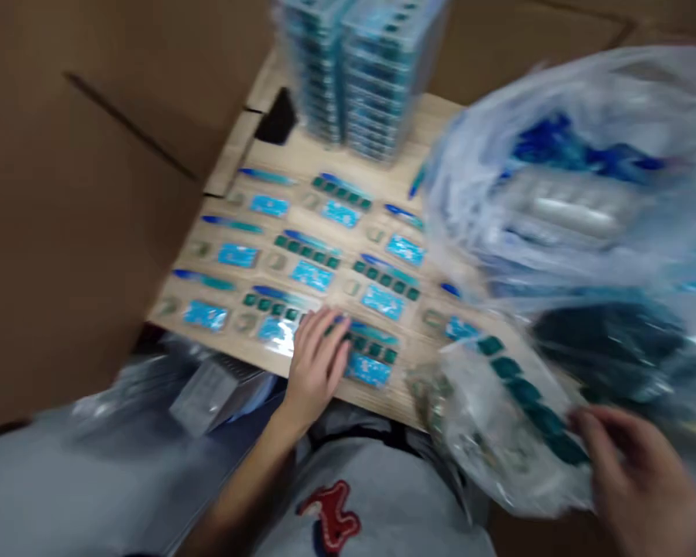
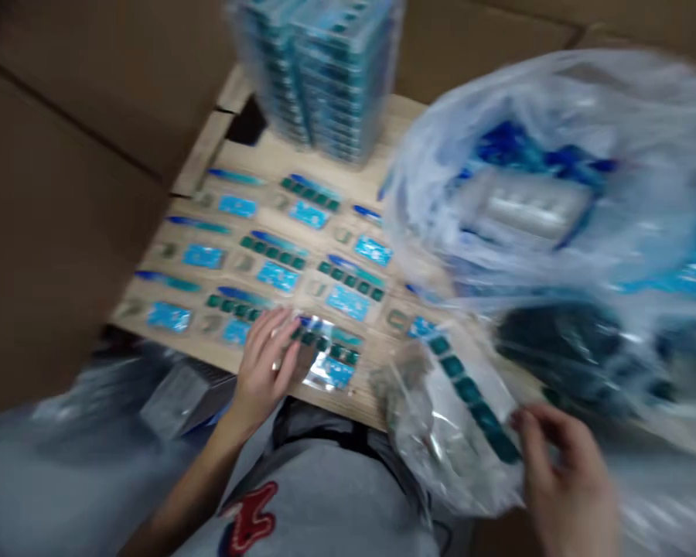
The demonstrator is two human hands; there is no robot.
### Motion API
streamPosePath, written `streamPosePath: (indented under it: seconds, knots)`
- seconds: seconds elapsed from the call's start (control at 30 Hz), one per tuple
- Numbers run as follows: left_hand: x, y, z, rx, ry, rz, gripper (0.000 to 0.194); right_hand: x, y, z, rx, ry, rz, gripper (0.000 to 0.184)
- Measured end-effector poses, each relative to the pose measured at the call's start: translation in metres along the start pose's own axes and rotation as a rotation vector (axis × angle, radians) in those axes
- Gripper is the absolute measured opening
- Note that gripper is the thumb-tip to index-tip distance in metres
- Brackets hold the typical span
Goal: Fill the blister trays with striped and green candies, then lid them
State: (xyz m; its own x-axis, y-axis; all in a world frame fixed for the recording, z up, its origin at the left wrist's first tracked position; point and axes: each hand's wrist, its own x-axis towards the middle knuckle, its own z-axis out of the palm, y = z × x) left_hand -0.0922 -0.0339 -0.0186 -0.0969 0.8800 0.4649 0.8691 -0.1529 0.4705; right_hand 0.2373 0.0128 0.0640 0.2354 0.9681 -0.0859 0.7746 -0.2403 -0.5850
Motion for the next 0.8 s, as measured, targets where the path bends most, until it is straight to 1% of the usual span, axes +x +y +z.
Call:
streamPosePath:
  seconds: [0.07, 0.13, 0.2, 0.27, 0.33, 0.4, 0.5, 0.57, 0.6, 0.63, 0.7, 0.8]
  knots:
    - [0.017, 0.035, 0.001, -0.186, -0.146, 0.322, 0.031, -0.008, -0.004, -0.006, 0.09, -0.019, 0.042, 0.025]
    - [0.034, 0.069, 0.004, -0.283, -0.257, 0.563, 0.023, -0.013, -0.007, -0.006, 0.127, -0.025, 0.066, 0.026]
    - [0.047, 0.095, 0.011, -0.305, -0.334, 0.704, 0.015, -0.018, -0.007, -0.005, 0.225, -0.053, 0.094, 0.025]
    - [0.056, 0.109, 0.017, -0.298, -0.414, 0.785, 0.016, -0.023, -0.002, -0.005, 0.363, -0.091, 0.125, 0.023]
    - [0.062, 0.112, 0.021, -0.31, -0.506, 0.827, 0.019, -0.027, 0.006, -0.005, 0.465, -0.125, 0.153, 0.024]
    - [0.066, 0.111, 0.02, -0.307, -0.582, 0.845, 0.017, -0.03, 0.014, -0.006, 0.532, -0.167, 0.174, 0.027]
    - [0.072, 0.111, 0.011, -0.277, -0.658, 0.87, 0.016, -0.033, 0.024, -0.009, 0.615, -0.23, 0.198, 0.037]
    - [0.076, 0.115, 0.003, -0.341, -0.703, 0.849, 0.017, -0.035, 0.027, -0.01, 0.673, -0.243, 0.243, 0.043]
    - [0.076, 0.117, 0.0, -0.392, -0.704, 0.818, 0.016, -0.036, 0.027, -0.01, 0.708, -0.246, 0.275, 0.044]
    - [0.076, 0.119, -0.001, -0.437, -0.683, 0.788, 0.016, -0.037, 0.027, -0.01, 0.747, -0.257, 0.306, 0.044]
    - [0.072, 0.123, 0.0, -0.472, -0.572, 0.767, 0.015, -0.038, 0.026, -0.008, 0.819, -0.283, 0.339, 0.044]
    - [0.062, 0.122, 0.01, -0.448, -0.371, 0.821, 0.015, -0.039, 0.027, -0.006, 0.837, -0.279, 0.345, 0.042]
